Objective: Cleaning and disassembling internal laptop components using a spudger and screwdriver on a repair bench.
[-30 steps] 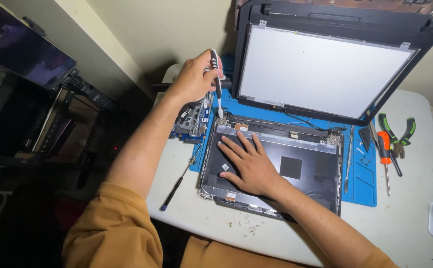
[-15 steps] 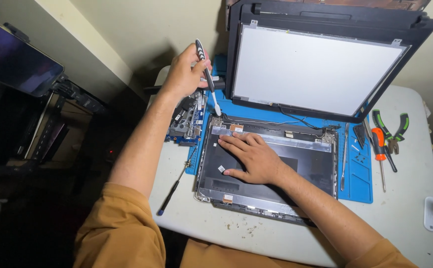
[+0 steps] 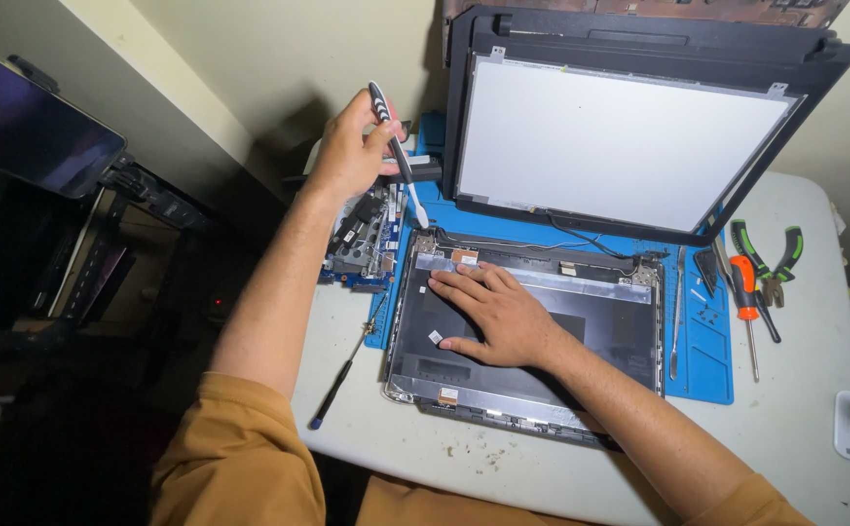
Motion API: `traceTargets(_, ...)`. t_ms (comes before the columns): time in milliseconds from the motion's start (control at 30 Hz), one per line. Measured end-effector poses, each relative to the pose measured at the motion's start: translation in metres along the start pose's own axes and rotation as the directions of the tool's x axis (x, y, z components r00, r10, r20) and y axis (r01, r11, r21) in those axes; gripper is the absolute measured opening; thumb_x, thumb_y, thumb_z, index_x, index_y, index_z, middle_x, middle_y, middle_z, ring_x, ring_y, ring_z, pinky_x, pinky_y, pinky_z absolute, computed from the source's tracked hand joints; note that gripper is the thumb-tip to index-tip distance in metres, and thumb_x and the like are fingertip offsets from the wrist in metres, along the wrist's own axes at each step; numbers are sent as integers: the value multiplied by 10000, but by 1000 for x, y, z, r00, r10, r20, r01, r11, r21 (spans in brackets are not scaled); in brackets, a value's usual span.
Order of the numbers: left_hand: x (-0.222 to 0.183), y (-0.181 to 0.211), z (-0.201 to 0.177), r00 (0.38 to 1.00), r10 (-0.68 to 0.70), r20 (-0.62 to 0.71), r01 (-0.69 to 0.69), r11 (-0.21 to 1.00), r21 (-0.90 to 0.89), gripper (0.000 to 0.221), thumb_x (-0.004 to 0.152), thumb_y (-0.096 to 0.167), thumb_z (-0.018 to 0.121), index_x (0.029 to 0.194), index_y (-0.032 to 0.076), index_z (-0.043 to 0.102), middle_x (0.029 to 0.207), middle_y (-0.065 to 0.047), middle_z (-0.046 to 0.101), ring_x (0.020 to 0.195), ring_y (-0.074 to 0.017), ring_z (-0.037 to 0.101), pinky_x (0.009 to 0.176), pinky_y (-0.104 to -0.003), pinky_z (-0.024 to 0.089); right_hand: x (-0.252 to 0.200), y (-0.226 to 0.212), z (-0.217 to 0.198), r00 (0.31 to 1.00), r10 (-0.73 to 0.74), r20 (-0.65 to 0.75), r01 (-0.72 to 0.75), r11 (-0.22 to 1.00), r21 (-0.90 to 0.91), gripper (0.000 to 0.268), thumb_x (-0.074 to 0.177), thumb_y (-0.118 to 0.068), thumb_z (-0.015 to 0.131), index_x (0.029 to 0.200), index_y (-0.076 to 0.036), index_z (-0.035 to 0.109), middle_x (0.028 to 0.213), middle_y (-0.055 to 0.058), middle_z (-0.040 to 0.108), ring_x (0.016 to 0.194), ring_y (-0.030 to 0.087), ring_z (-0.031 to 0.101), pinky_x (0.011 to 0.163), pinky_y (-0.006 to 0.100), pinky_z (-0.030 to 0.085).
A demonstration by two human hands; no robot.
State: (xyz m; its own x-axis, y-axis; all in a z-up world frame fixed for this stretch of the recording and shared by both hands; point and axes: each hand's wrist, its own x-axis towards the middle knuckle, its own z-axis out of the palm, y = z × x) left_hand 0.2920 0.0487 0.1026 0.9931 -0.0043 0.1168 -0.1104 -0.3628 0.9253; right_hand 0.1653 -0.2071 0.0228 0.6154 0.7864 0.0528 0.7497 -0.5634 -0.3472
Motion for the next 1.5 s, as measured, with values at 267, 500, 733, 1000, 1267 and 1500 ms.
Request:
traceTargets(267,-6,1,1,994,101,39,-102,995,19,130,1051,82,549,1128,-21,569,1030,-235,716,857,-386,748,662,-475,705,-1,0,2,1000,-2,-9,2,1000,-17,798,935,-726,487,1535,-202,443,1545,-5,472,1363,226,423,1237,435,180)
traceTargets(500,-25,6,-1,974,201,104,-214,967,140,128,1055,99,563,1118,-12,565,1018,-249,693,884,-418,736,647,-456,689,1,1,1,1000,-10,-26,10,1000,-14,785,937,-716,497,1522,-194,461,1540,-1,481,1374,228,422,1237,439,184)
traceTargets(733,-41,5,6,954,270,128,-290,943,166,156,1060,151,577,1134,14,562,1003,-250,675,896,-388,742,684,-427,680,1,0,-1,1000,-13,-12,13,1000,-12,787,935,-717,502,1519,-191,463,1539,0,483,1372,235,426,1232,443,196)
traceTargets(1000,-48,0,9,935,319,152,-339,932,128,144,1066,137,568,1144,17,557,981,-280,652,893,-418,733,698,-450,680,1,-1,-4,1000,-13,-1,13,1000,-7,797,932,-715,506,1527,-187,450,1547,7,474,1380,249,427,1230,452,204)
traceTargets(1267,-46,6,12,926,342,160,-363,922,131,148,1062,149,571,1137,22,558,982,-274,647,900,-422,732,696,-456,672,0,0,-2,1000,-9,7,9,1000,7,798,935,-712,506,1530,-184,447,1552,13,470,1394,251,417,1233,461,195)
traceTargets(1500,-34,21,3,920,367,139,-386,910,150,93,1067,116,558,1127,46,559,970,-277,636,923,-439,723,708,-454,671,1,2,1,999,-22,-31,22,1000,-4,794,934,-710,513,1528,-187,455,1548,9,479,1395,250,423,1231,456,204)
